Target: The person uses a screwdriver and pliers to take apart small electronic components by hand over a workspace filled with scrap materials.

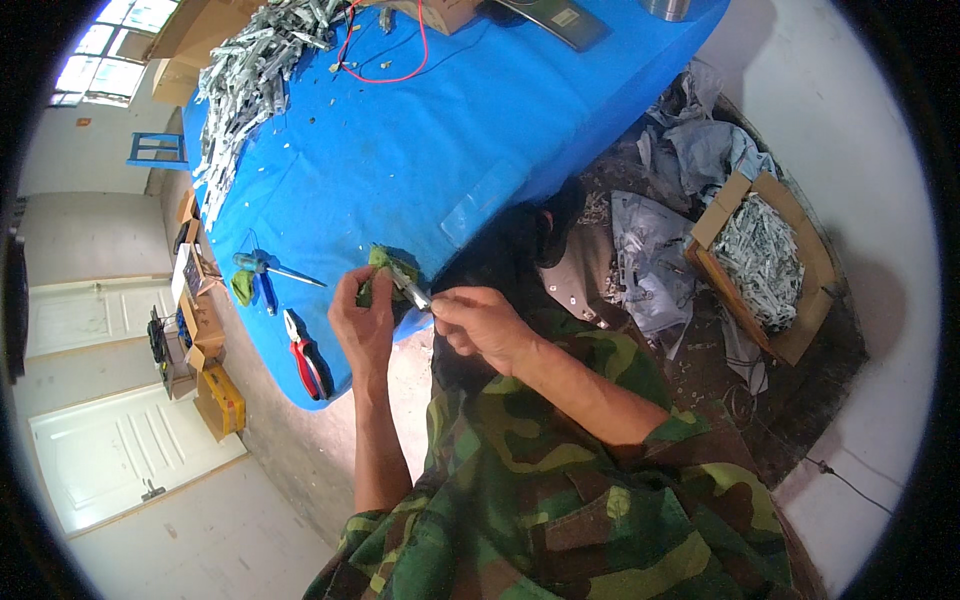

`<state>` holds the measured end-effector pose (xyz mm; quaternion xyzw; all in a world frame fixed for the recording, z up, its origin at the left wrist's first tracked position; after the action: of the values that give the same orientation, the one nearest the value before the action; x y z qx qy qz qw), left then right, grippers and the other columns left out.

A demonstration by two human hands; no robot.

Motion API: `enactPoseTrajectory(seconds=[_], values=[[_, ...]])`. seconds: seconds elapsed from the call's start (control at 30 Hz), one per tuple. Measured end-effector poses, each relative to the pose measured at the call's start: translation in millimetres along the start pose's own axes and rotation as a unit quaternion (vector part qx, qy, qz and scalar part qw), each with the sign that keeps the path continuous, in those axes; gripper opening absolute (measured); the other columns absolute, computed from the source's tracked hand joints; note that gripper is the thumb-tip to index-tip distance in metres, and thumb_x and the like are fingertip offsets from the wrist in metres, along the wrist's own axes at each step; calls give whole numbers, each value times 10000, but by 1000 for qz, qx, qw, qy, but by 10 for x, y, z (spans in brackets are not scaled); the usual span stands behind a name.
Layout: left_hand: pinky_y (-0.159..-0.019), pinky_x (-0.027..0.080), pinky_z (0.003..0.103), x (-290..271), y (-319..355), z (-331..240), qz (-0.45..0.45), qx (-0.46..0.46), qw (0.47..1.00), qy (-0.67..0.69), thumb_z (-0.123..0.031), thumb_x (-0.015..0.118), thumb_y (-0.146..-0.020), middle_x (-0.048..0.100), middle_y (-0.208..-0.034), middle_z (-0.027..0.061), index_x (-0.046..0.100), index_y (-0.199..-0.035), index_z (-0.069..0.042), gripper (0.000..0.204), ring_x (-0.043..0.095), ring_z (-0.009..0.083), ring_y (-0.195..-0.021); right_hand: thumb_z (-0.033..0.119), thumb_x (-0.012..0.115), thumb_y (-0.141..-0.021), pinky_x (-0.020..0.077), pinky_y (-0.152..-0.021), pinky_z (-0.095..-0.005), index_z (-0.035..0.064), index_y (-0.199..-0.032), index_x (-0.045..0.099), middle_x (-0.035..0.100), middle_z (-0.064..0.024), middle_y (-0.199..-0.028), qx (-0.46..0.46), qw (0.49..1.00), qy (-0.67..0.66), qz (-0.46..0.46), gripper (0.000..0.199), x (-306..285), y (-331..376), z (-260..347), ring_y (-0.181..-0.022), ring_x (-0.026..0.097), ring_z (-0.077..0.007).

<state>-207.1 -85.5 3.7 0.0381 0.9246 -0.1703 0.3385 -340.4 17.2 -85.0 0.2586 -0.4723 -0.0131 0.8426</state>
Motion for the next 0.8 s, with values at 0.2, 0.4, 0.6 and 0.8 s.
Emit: enactPoseTrajectory(seconds=[0.2,0.4,0.6,0.8], values=[[-673,489,287,-30,3,252,-8,-82,991,104,-170,791,-975,701,-817,61,739,-1026,25,209,595,109,-743,216,651,-1073,398,-531,-227,35,-1122,663,597,-13,-845,9,1000,-4,19,188,18,-7,-29,-647,499,-72],[-686,494,281,-163,113,60,28,-50,997,48,-137,794,-956,708,-839,66,745,-1022,23,180,615,119,-763,217,647,-1056,388,-524,-233,33,-1131,673,623,-7,-845,-18,1000,10,-3,200,-1,1,14,-658,532,-81],[-744,540,328,-40,410,-424,77,88,993,14,-39,797,-890,717,-913,140,741,-998,14,133,704,242,-827,213,629,-1057,407,-542,-245,27,-1140,697,630,3,-855,-46,997,48,-30,215,54,-17,54,-662,538,-76],[-709,551,369,4,379,-371,58,97,993,-25,-4,788,-885,714,-907,169,735,-988,5,117,719,315,-807,224,631,-1052,442,-570,-226,17,-1205,699,663,-3,-859,-45,991,111,-54,266,47,-16,57,-678,568,-67]])
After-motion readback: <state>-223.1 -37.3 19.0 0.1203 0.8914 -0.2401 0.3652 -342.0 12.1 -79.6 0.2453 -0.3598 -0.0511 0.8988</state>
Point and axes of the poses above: each hand's wrist, its own y-axis away from the middle knuckle, its own x-axis out of the palm, z = x × y, the point moved 6 cm from there along -y, towards the middle knuckle
